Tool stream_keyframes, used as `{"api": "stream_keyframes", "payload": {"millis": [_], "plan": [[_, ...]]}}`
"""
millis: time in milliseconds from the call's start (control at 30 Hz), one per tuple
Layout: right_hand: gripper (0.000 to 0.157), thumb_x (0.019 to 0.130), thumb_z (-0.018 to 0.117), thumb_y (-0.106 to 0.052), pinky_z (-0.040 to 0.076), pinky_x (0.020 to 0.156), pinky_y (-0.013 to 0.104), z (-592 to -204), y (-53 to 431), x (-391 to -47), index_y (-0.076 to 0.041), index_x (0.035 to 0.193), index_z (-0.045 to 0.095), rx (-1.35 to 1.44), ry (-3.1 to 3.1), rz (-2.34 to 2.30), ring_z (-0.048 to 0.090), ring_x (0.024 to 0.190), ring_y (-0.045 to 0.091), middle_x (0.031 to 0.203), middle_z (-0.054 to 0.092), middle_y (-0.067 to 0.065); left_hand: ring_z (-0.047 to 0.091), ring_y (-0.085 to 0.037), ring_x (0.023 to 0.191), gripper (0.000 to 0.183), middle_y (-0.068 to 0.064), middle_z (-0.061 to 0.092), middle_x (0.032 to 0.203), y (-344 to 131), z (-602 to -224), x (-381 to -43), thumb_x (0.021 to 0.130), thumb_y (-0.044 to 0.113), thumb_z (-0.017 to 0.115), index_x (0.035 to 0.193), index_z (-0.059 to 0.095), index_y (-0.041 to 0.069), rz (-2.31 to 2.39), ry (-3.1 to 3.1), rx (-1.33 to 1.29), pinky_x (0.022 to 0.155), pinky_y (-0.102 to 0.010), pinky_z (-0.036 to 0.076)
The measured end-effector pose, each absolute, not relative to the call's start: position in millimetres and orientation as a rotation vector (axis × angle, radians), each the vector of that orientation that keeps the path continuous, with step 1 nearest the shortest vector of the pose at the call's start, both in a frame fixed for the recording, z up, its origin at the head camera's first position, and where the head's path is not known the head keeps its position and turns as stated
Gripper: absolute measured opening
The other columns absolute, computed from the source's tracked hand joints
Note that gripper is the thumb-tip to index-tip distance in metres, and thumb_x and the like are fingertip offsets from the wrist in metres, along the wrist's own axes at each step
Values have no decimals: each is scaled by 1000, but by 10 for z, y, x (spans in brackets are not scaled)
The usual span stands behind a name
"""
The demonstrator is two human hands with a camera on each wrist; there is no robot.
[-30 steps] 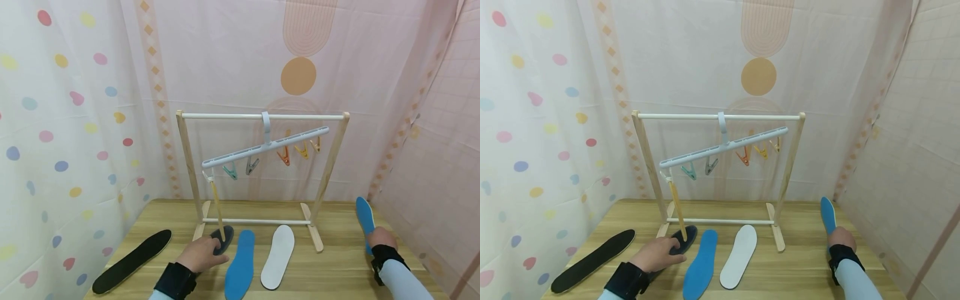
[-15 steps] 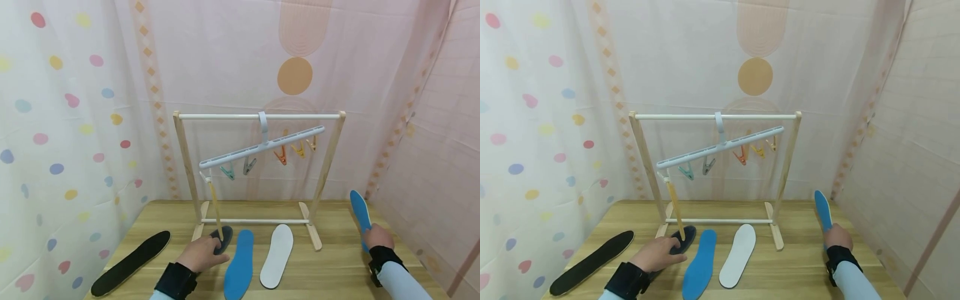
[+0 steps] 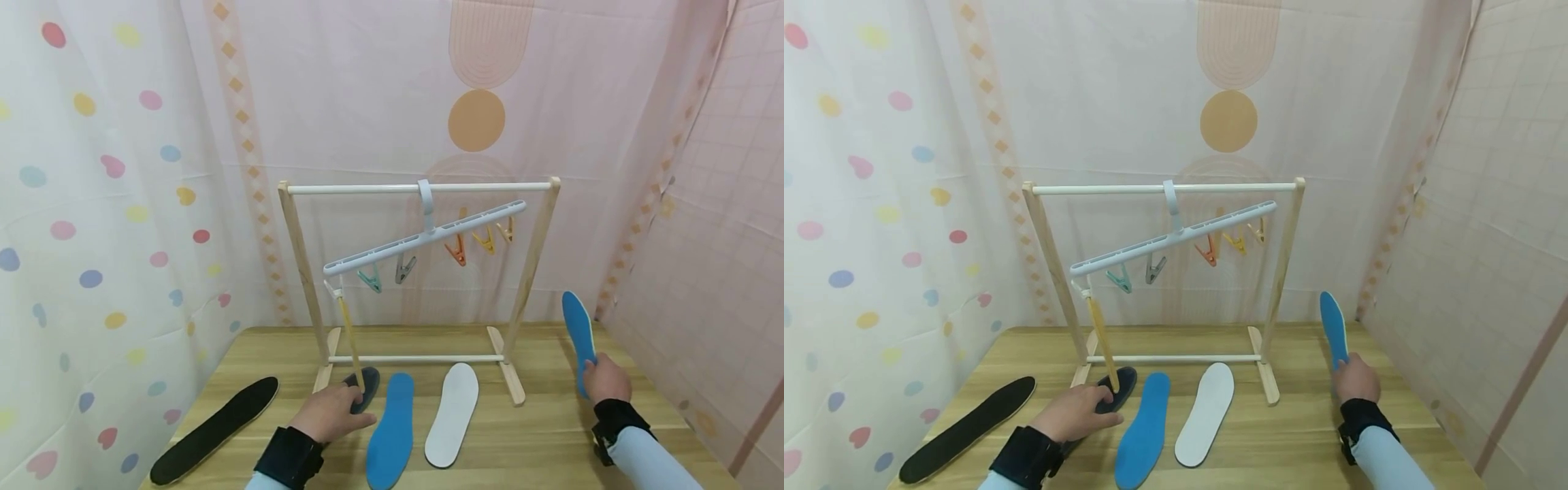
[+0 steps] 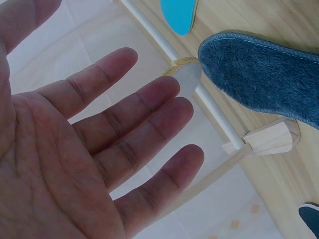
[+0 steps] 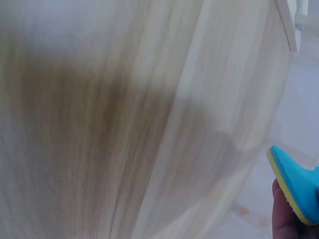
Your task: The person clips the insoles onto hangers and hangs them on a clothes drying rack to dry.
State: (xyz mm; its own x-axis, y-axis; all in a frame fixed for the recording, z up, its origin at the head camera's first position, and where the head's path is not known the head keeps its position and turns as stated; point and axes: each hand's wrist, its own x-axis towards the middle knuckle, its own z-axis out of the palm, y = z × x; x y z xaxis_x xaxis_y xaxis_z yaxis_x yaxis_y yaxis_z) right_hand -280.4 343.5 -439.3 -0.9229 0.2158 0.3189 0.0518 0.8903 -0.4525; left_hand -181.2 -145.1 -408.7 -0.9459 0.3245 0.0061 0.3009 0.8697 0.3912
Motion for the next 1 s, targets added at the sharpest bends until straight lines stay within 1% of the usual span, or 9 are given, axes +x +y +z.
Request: {"api": "stream_keyframes", "payload": {"millis": [167, 433, 633, 767, 1000], "plan": [[18, 90, 48, -8, 38, 54, 45, -4391, 3367, -2775, 9, 86, 50, -178, -2664, 658, 51, 57, 31, 67, 54, 19, 57, -22, 77, 49, -7, 60, 86, -1448, -4085, -1817, 78, 47, 64, 98, 65, 2, 630, 2985, 497, 66, -40, 45], [20, 92, 47, -8, 38, 56, 47, -4329, 3239, -2682, 12, 90, 49, -198, -2601, 695, 52, 59, 34, 70, 54, 23, 58, -24, 79, 49, -8, 62, 88, -1442, -4091, -1846, 78, 47, 64, 100, 64, 3, 615, 2979, 499, 67, -41, 45], [19, 92, 49, -10, 36, 55, 47, -4296, 3107, -2655, 8, 86, 50, -208, -2466, 709, 50, 59, 35, 69, 54, 22, 58, -22, 74, 49, -7, 62, 85, -1442, -4067, -1849, 78, 47, 64, 99, 64, 2, 628, 2972, 491, 65, -40, 46], [18, 92, 49, -10, 35, 55, 47, -4294, 3054, -2651, 5, 83, 49, -193, -2411, 730, 51, 59, 36, 69, 54, 22, 59, -22, 75, 49, -7, 63, 86, -1444, -4051, -1858, 78, 47, 64, 99, 64, 3, 636, 2967, 483, 66, -41, 46], [18, 94, 46, -12, 36, 58, 46, -4273, 2998, -2601, 4, 86, 48, -220, -2400, 803, 52, 65, 36, 75, 55, 24, 58, -18, 72, 46, -7, 64, 87, -1460, -4020, -1884, 78, 47, 65, 96, 65, 5, 644, 2978, 515, 64, -39, 46]]}}
